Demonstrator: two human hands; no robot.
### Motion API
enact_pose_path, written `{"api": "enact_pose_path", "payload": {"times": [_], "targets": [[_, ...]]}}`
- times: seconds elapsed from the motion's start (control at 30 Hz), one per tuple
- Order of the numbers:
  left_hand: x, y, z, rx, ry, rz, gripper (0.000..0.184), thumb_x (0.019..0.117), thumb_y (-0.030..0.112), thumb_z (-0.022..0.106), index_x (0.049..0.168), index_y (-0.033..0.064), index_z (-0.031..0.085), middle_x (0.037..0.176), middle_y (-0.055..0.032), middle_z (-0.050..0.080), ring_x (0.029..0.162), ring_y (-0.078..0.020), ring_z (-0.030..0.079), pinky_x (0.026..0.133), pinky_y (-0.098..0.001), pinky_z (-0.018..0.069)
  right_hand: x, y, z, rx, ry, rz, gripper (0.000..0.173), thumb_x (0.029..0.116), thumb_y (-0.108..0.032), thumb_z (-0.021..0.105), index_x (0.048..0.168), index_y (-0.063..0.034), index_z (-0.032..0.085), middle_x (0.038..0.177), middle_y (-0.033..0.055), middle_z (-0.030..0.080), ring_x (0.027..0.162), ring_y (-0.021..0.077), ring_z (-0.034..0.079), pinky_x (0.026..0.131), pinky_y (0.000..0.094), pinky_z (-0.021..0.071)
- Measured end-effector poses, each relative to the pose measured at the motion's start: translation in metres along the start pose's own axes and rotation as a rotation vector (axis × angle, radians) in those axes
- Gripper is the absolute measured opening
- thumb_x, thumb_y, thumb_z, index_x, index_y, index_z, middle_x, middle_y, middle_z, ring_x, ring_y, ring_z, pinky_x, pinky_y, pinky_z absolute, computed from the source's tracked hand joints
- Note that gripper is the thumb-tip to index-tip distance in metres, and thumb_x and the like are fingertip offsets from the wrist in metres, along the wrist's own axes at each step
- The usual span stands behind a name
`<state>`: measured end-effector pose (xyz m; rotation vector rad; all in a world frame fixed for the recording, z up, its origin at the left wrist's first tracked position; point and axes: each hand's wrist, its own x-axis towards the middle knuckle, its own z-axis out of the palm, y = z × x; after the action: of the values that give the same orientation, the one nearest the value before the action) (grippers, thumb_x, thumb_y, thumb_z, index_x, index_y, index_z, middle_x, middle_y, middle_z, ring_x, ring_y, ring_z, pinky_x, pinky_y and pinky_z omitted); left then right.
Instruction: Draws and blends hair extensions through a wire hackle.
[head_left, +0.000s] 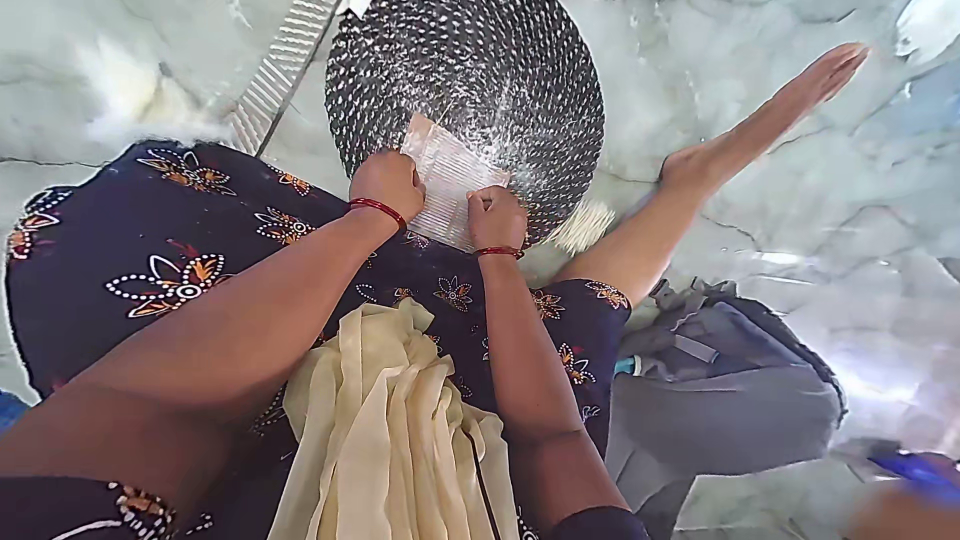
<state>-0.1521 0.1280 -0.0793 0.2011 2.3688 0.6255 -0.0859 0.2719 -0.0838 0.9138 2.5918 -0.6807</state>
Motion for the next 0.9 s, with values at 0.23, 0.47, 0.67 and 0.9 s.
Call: {"api": "enact_pose_path", "payload": {"times": [0.23, 0.47, 0.67, 0.9], "targets": [[-0.002, 0.002, 0.000, 0.041, 0.086, -0.056, 0.042, 0.0978, 0.023, 0.070, 0.126, -0.0069, 0.064, 0.144, -0.0302, 0.053, 0.132, -0.0483, 0.055, 0.104, -0.0671, 0.0456, 0.006, 0.005, 0.003, 0.075, 0.006, -0.001, 0.044, 0.1016, -0.030, 0.064, 0.139, -0.0076, 0.058, 0.109, 0.0153, 0.072, 0.101, 0.0331, 0.070, 0.088, 0.0553, 0.0543], [-0.006, 0.003, -0.013, 0.001, 0.040, -0.061, 0.045, 0.0950, 0.021, 0.074, 0.128, -0.0072, 0.063, 0.144, -0.0308, 0.052, 0.134, -0.0473, 0.053, 0.108, -0.0661, 0.0437, -0.007, 0.010, -0.015, 0.230, 0.119, -0.046, 0.034, 0.1057, -0.019, 0.053, 0.135, -0.0042, 0.062, 0.109, 0.0143, 0.072, 0.100, 0.0262, 0.069, 0.089, 0.0470, 0.0530], [-0.023, 0.008, -0.032, 0.056, 0.133, 0.123, 0.035, 0.1010, -0.003, 0.047, 0.129, -0.0011, 0.067, 0.138, -0.0269, 0.061, 0.134, -0.0455, 0.055, 0.111, -0.0648, 0.0416, -0.006, 0.018, -0.024, 0.280, 0.151, -0.035, 0.030, 0.1050, -0.018, 0.052, 0.128, -0.0071, 0.067, 0.111, 0.0131, 0.073, 0.102, 0.0257, 0.069, 0.091, 0.0484, 0.0522], [-0.043, -0.018, -0.039, -0.255, 0.339, 0.348, 0.039, 0.1053, 0.000, 0.040, 0.144, -0.0050, 0.042, 0.118, -0.0193, 0.071, 0.092, -0.0261, 0.075, 0.086, -0.0421, 0.0599, -0.004, 0.037, -0.034, 0.417, 0.199, -0.041, 0.028, 0.1046, -0.017, 0.053, 0.124, -0.0036, 0.068, 0.108, 0.0145, 0.072, 0.090, 0.0232, 0.068, 0.083, 0.0448, 0.0535]]}}
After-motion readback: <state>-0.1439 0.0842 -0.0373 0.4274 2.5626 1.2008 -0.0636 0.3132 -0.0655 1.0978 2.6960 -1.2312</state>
